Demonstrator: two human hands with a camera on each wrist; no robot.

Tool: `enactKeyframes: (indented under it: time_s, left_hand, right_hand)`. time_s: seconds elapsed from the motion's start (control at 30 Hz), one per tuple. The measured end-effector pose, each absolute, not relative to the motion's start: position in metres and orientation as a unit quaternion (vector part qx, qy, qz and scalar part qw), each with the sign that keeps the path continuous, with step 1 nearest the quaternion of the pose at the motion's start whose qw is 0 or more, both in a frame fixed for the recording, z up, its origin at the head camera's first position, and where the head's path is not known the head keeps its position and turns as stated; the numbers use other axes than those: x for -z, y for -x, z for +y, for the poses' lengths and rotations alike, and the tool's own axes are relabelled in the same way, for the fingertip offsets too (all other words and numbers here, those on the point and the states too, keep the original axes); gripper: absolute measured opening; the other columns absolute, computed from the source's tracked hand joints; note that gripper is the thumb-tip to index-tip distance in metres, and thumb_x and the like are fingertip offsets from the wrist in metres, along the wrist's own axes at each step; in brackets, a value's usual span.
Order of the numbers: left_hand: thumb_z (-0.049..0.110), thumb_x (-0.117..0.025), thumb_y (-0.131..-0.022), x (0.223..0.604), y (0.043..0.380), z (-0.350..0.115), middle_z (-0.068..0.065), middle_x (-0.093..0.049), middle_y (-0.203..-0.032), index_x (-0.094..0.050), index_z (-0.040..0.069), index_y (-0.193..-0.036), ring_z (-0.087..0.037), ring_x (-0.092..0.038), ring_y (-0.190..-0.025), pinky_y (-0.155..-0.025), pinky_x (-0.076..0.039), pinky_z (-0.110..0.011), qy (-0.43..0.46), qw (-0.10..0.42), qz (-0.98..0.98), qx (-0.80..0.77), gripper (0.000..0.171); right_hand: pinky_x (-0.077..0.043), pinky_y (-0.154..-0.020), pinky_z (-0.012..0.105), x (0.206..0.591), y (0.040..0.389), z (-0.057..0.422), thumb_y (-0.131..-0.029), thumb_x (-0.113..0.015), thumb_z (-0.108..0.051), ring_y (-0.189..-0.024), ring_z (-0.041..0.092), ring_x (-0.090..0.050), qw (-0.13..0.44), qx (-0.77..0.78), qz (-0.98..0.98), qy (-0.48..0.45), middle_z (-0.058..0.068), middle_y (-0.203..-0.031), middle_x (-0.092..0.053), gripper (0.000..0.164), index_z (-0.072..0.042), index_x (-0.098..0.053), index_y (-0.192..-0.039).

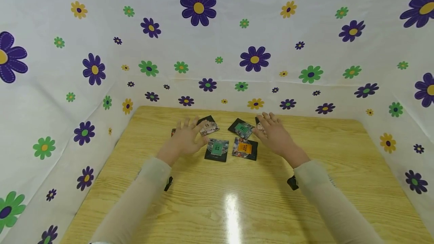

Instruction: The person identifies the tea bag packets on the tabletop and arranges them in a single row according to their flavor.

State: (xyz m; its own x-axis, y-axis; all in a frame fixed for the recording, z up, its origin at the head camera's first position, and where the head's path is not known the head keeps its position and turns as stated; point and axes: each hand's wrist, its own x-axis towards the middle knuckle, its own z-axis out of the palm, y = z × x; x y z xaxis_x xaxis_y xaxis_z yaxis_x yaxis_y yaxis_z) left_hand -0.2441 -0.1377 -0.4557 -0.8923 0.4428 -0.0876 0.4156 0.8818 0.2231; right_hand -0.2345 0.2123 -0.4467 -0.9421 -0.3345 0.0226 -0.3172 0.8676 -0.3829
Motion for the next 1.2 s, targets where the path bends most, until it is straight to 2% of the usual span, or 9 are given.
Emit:
enactKeyframes:
  time_s: [0.1, 0.3, 0.43, 0.63, 0.9, 1.2]
  left_hand:
    - [0.057, -0.046, -0.109, 0.467, 0.239, -0.132, -0.018, -0.018, -0.176, -0.024, 0.017, -0.170, -0.052, -0.010, -0.161, -0.125, -0.010, -0.076, -0.229, 0.083, 0.963, -0.118, 0.076]
    - [0.058, -0.048, -0.108, 0.485, 0.230, -0.122, -0.015, -0.026, -0.174, -0.024, 0.021, -0.170, -0.052, -0.018, -0.160, -0.126, -0.013, -0.073, -0.242, 0.091, 0.958, -0.125, 0.076]
    - [0.056, -0.050, -0.108, 0.496, 0.226, -0.116, -0.016, -0.026, -0.174, -0.025, 0.020, -0.170, -0.053, -0.019, -0.159, -0.125, -0.013, -0.074, -0.259, 0.097, 0.951, -0.139, 0.076]
    - [0.060, -0.042, -0.109, 0.508, 0.220, -0.111, -0.012, -0.018, -0.177, -0.021, 0.024, -0.171, -0.050, -0.013, -0.162, -0.127, -0.012, -0.073, -0.260, 0.120, 0.950, -0.122, 0.074]
    - [0.055, -0.042, -0.111, 0.512, 0.216, -0.105, -0.008, -0.023, -0.176, -0.023, 0.026, -0.171, -0.045, -0.017, -0.162, -0.127, -0.018, -0.071, -0.251, 0.120, 0.956, -0.093, 0.069]
    - [0.052, -0.044, -0.111, 0.513, 0.207, -0.110, -0.009, -0.027, -0.175, -0.026, 0.026, -0.170, -0.045, -0.021, -0.161, -0.126, -0.019, -0.071, -0.250, 0.114, 0.956, -0.102, 0.066]
  right_hand:
    - [-0.010, -0.128, 0.070, 0.456, 0.232, 0.207, -0.112, -0.050, -0.040, -0.161, 0.051, -0.012, 0.023, 0.201, 0.963, 0.179, 0.026, -0.173, -0.020, 0.071, -0.001, -0.027, -0.167]
    - [-0.015, -0.128, 0.068, 0.473, 0.225, 0.197, -0.111, -0.054, -0.036, -0.159, 0.051, -0.020, 0.020, 0.201, 0.958, 0.205, 0.028, -0.170, -0.030, 0.067, 0.000, -0.034, -0.164]
    - [-0.019, -0.127, 0.068, 0.484, 0.221, 0.190, -0.110, -0.056, -0.034, -0.157, 0.053, -0.025, 0.023, 0.193, 0.955, 0.226, 0.030, -0.166, -0.036, 0.065, 0.003, -0.039, -0.161]
    - [-0.021, -0.126, 0.069, 0.497, 0.214, 0.180, -0.110, -0.057, -0.037, -0.158, 0.051, -0.025, 0.057, 0.192, 0.949, 0.243, 0.028, -0.166, -0.037, 0.065, 0.000, -0.040, -0.161]
    - [-0.022, -0.127, 0.068, 0.508, 0.210, 0.176, -0.112, -0.054, -0.034, -0.157, 0.051, -0.027, 0.088, 0.178, 0.947, 0.253, 0.025, -0.166, -0.040, 0.059, -0.003, -0.043, -0.160]
    - [-0.022, -0.127, 0.067, 0.511, 0.210, 0.177, -0.112, -0.054, -0.033, -0.157, 0.050, -0.029, 0.083, 0.189, 0.946, 0.248, 0.025, -0.166, -0.040, 0.058, -0.002, -0.043, -0.160]
